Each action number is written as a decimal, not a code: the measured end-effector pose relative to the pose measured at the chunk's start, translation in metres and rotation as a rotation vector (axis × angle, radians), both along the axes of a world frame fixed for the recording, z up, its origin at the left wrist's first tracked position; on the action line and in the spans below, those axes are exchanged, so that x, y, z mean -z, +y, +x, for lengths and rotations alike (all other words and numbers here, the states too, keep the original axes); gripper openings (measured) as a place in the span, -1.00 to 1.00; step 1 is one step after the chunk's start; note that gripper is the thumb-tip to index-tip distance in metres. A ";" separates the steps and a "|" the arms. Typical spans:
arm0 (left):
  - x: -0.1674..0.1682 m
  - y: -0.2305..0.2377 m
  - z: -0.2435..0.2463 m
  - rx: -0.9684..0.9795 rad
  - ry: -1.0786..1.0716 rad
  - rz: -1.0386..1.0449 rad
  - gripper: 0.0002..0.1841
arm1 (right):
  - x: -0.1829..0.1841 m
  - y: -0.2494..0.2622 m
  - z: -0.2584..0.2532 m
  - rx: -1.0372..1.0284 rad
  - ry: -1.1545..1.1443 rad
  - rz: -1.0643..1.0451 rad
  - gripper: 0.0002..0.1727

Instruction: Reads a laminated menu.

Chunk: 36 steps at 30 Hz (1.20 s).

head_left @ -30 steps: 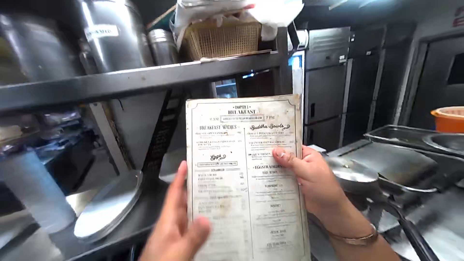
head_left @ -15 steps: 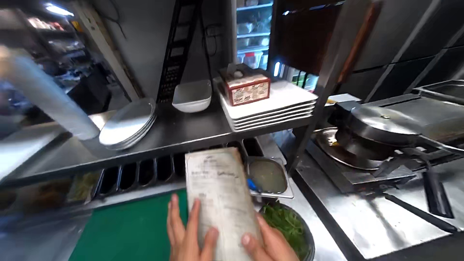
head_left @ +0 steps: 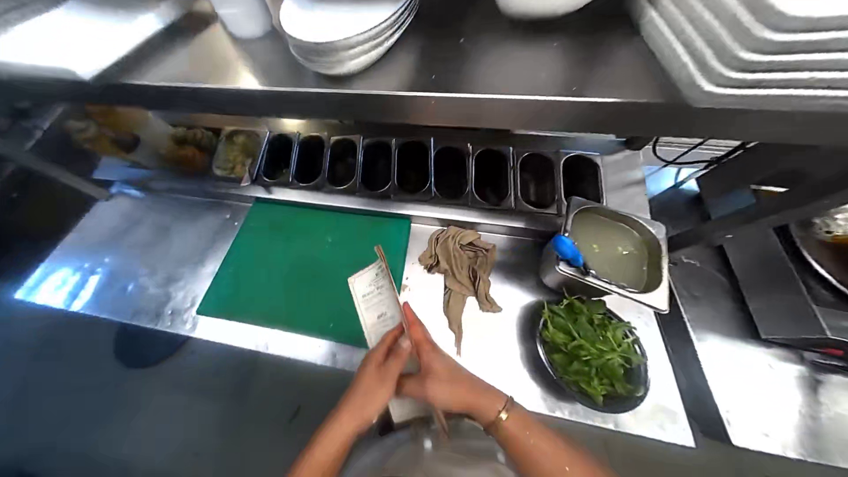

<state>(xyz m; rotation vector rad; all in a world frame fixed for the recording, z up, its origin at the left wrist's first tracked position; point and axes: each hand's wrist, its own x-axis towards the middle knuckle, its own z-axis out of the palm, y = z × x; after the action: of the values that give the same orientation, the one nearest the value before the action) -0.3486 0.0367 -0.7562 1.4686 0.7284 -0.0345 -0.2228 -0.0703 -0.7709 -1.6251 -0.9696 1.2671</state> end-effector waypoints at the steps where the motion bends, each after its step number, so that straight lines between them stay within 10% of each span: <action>1: 0.000 0.002 -0.002 0.001 0.001 0.002 -0.39 | 0.001 0.002 -0.003 0.018 0.014 -0.001 0.49; 7: 0.020 0.010 -0.003 -0.287 0.098 -0.044 -0.70 | 0.004 -0.001 0.002 0.120 0.383 -0.054 0.44; 11: 0.025 0.026 -0.025 -0.428 0.034 -0.148 -0.77 | 0.023 -0.019 0.021 0.374 0.627 -0.070 -0.24; 18: 0.024 0.057 -0.069 -0.568 -0.138 -0.548 -0.35 | 0.063 -0.041 0.034 0.602 0.624 -0.164 -0.53; 32: 0.009 0.100 -0.138 -0.734 0.104 0.045 -0.55 | 0.062 -0.042 0.036 0.656 0.625 -0.152 -0.33; 34: 0.001 0.096 -0.129 -0.667 0.111 0.181 -0.23 | 0.045 -0.040 0.034 0.614 0.542 -0.087 -0.50; 36: -0.009 0.086 -0.116 -0.540 0.089 0.305 -0.46 | 0.018 -0.033 0.026 0.511 0.486 -0.034 -0.62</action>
<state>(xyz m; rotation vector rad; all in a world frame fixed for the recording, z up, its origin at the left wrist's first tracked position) -0.4650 0.1223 -0.7472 1.5168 1.2242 0.4438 -0.1964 -0.1033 -0.7893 -1.3710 -0.2146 1.2281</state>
